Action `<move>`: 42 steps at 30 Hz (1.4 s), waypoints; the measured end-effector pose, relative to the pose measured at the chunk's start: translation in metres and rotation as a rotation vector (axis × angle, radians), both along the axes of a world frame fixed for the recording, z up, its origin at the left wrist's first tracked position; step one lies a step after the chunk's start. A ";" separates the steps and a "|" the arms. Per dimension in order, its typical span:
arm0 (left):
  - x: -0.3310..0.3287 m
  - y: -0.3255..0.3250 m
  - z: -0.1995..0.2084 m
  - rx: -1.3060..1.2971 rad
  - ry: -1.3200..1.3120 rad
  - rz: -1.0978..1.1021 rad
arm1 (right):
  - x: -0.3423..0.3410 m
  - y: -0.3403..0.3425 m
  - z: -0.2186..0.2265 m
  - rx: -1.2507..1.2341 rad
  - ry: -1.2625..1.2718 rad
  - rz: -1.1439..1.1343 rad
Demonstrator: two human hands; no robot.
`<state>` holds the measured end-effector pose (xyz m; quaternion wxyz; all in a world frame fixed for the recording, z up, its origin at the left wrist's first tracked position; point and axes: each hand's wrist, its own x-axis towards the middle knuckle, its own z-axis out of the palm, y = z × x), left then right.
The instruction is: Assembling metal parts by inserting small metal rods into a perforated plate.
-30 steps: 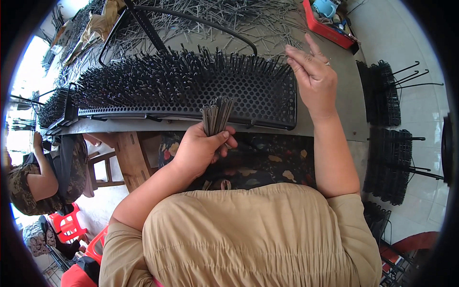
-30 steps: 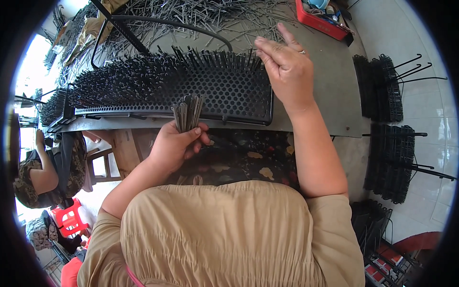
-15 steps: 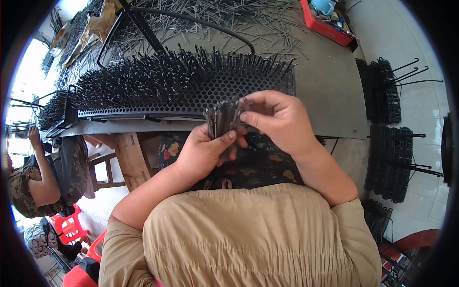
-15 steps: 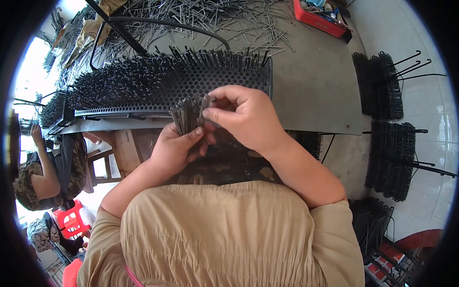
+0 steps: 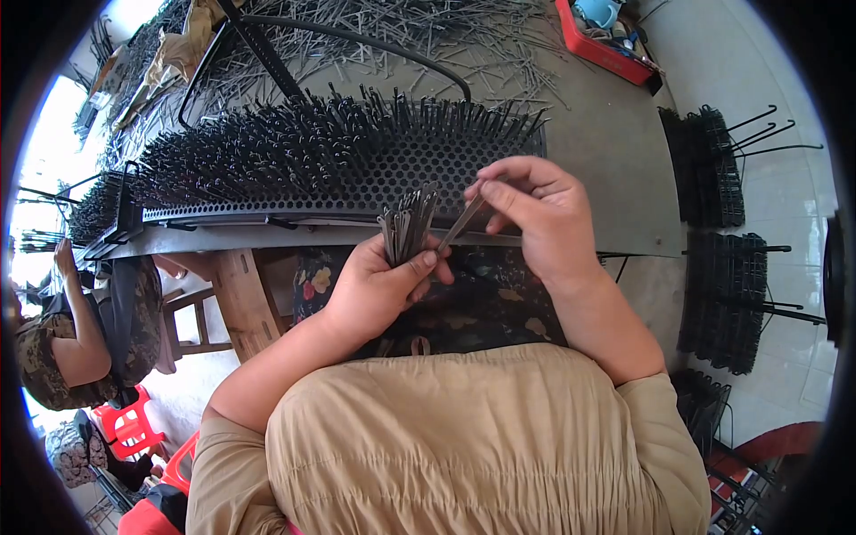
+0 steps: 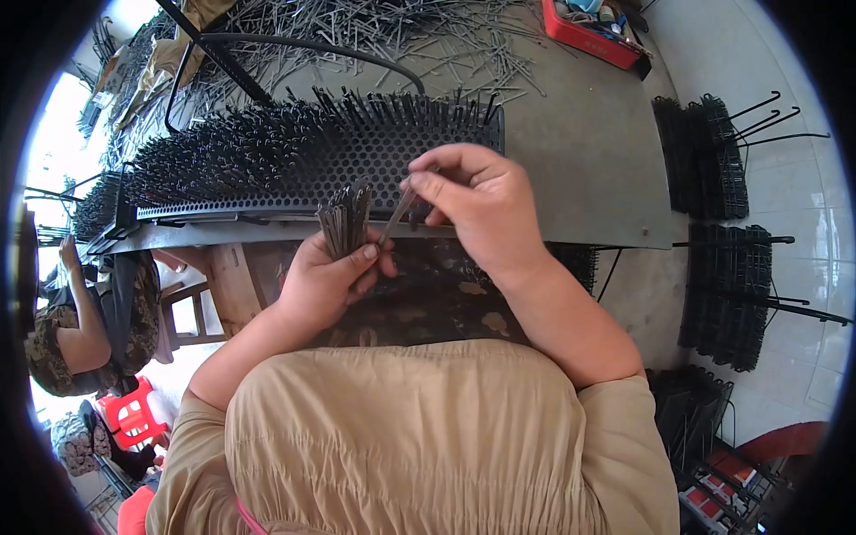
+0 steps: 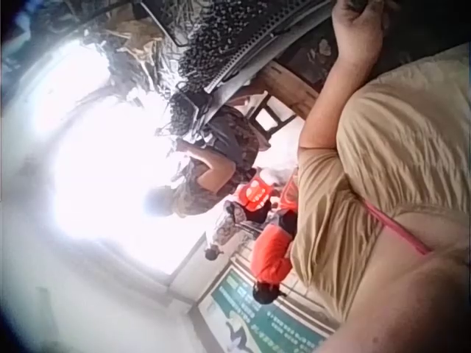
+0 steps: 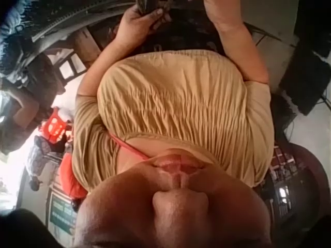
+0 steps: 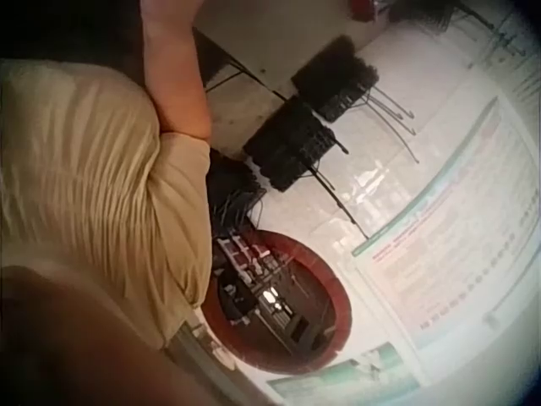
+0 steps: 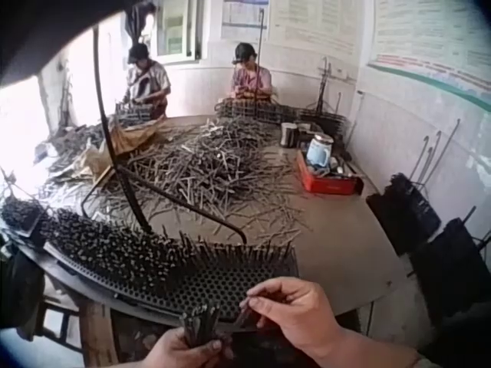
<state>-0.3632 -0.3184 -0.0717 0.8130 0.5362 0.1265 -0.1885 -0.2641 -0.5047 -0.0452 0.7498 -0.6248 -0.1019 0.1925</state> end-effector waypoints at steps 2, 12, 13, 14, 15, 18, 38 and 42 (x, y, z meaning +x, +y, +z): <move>-0.001 0.001 -0.002 0.002 -0.006 -0.006 | 0.009 -0.006 0.006 0.016 0.022 -0.077; 0.003 -0.004 -0.005 0.031 0.121 0.046 | 0.066 -0.031 -0.015 -0.306 -1.064 -0.563; 0.003 -0.003 -0.006 0.032 0.121 0.048 | 0.067 -0.031 -0.017 -0.305 -1.063 -0.563; 0.003 -0.003 -0.006 0.033 0.121 0.049 | 0.068 -0.031 -0.019 -0.336 -1.066 -0.542; 0.003 -0.003 -0.005 0.037 0.123 0.048 | 0.069 -0.031 -0.020 -0.366 -1.070 -0.523; 0.003 -0.003 -0.007 0.036 0.129 0.048 | 0.067 -0.027 -0.018 -0.503 -1.104 -0.472; 0.002 -0.005 -0.004 -0.007 0.071 0.043 | -0.005 0.000 0.003 -0.152 -0.313 -0.120; 0.000 -0.006 0.000 -0.024 0.027 0.032 | -0.006 -0.002 0.002 -0.227 -0.140 0.057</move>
